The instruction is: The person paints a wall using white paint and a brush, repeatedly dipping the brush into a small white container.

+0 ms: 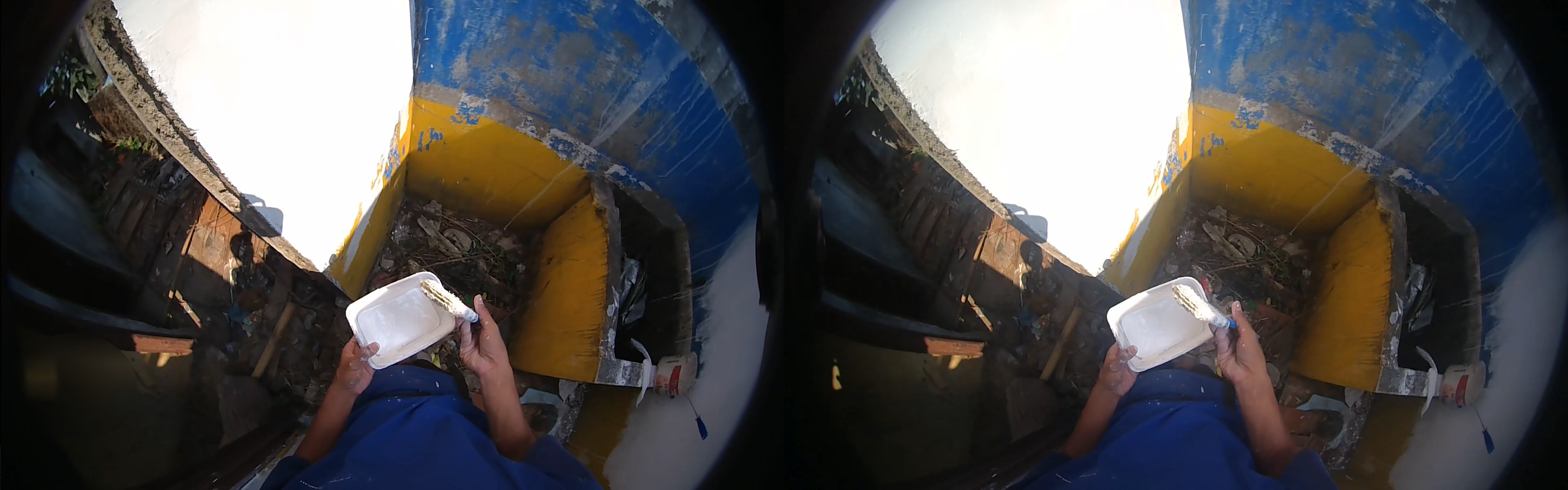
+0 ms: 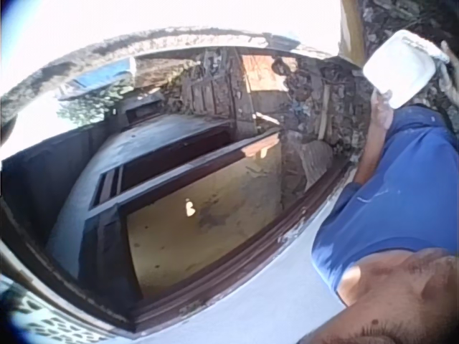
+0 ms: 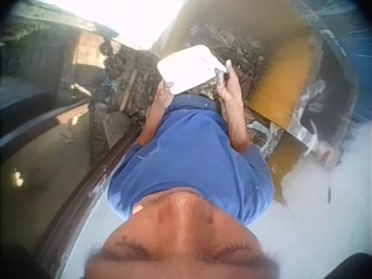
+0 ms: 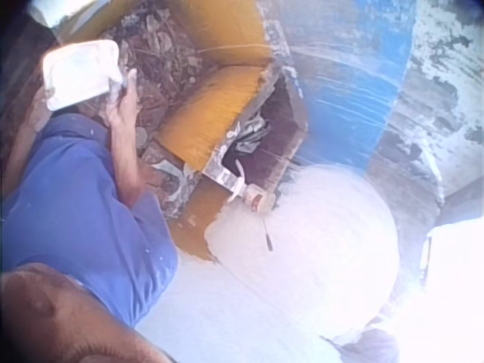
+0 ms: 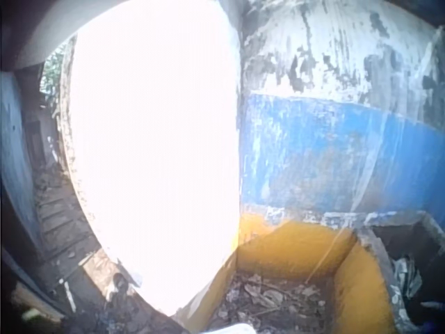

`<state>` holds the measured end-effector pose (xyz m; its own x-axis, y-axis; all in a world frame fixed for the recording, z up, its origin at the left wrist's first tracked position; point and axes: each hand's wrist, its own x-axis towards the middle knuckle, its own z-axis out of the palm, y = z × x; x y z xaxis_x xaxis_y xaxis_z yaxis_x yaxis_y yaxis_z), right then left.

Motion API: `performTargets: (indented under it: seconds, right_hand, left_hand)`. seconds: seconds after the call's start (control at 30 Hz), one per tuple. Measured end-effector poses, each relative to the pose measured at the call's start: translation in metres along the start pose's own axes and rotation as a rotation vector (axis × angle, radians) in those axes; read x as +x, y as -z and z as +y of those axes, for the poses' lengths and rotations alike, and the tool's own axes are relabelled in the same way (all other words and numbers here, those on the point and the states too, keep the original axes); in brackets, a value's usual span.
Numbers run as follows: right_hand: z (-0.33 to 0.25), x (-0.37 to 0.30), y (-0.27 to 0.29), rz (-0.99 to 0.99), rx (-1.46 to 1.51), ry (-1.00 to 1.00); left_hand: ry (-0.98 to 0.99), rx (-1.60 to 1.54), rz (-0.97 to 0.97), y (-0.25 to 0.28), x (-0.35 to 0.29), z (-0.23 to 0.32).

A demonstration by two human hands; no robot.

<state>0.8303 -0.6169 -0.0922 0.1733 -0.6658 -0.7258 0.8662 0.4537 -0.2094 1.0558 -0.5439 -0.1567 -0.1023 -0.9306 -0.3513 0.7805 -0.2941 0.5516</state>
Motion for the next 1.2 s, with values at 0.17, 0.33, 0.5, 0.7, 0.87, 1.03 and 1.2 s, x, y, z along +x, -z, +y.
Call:
performTargets:
  seconds: [0.17, 0.33, 0.5, 0.7, 0.87, 1.03, 1.2]
  right_hand:
    - [0.006, -0.01, -0.01, -0.13, -0.156, 0.174]
    - [0.017, -0.02, -0.022, -0.218, -0.273, 0.376]
    - [0.027, -0.01, -0.032, -0.287, -0.284, 0.407]
    - [0.041, 0.032, -0.064, -0.277, -0.011, 0.293]
    - [0.04, 0.085, -0.121, -0.378, 0.1, 0.302]
    - [0.044, 0.124, -0.206, -0.415, 0.204, 0.333]
    - [0.062, 0.177, -0.245, -0.5, 0.167, 0.37]
  left_hand:
    - [-0.002, -0.029, 0.012, 0.007, 0.0, 0.001]
    - [-0.016, -0.035, 0.023, 0.014, -0.001, 0.007]
    - [-0.024, -0.037, 0.045, 0.024, -0.004, 0.02]
    - [-0.018, 0.012, 0.035, 0.053, -0.016, 0.036]
    - [-0.081, 0.028, 0.061, 0.084, -0.032, 0.054]
    - [-0.125, -0.008, 0.084, 0.118, -0.041, 0.073]
    - [-0.069, 0.043, 0.25, 0.115, -0.053, 0.084]
